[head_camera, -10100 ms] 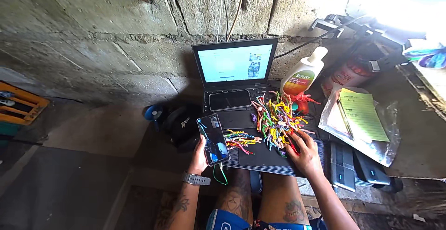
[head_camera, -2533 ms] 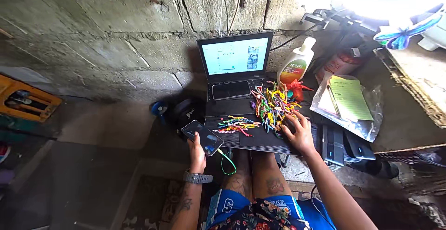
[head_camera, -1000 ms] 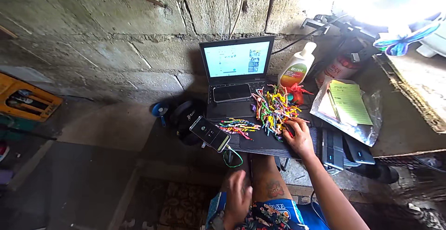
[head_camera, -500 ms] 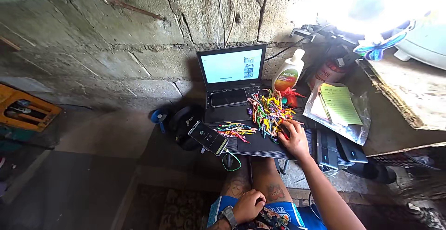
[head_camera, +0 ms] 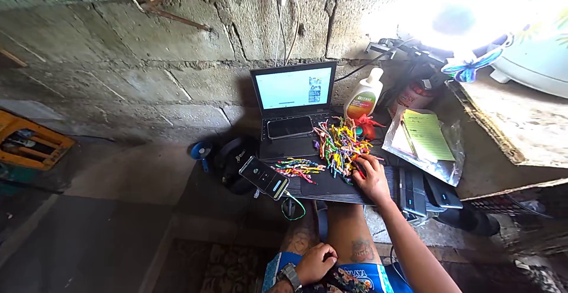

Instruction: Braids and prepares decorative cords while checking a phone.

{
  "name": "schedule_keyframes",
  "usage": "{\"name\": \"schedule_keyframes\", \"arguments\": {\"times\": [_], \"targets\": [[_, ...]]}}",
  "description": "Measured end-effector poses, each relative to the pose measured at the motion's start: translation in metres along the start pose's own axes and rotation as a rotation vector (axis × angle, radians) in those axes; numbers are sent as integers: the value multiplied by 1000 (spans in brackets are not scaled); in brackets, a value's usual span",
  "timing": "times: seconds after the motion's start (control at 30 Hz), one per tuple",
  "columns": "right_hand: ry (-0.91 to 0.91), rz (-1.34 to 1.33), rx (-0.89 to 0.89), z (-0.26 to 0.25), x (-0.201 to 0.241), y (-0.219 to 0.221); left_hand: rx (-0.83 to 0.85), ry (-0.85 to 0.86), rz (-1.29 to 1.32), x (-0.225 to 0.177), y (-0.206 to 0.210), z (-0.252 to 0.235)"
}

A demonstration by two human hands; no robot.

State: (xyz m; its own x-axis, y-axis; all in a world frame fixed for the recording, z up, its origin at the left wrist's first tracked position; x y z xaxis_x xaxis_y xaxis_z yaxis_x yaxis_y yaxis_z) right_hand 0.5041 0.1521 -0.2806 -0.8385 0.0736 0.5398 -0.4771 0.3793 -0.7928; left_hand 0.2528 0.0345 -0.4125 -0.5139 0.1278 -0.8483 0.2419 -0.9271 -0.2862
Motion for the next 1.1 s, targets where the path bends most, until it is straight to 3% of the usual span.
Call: {"name": "schedule_keyframes", "arguments": {"times": [1.1], "targets": [[5,-38,-40,-3,-1,1,-3,-32,-43,9,-2,-4]]}}
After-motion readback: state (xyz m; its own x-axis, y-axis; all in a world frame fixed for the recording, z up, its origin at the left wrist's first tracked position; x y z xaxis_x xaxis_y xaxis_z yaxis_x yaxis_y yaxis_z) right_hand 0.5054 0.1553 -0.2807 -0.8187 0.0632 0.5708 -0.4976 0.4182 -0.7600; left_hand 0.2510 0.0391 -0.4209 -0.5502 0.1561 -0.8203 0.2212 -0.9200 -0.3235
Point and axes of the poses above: each hand's wrist, its own z-axis away from the middle knuckle, its own y-axis out of the palm, x = y × z, the point moved 9 cm from there along -z, towards the middle knuckle, and after that the axes turned 6 degrees about x, right-handed, at the moved point
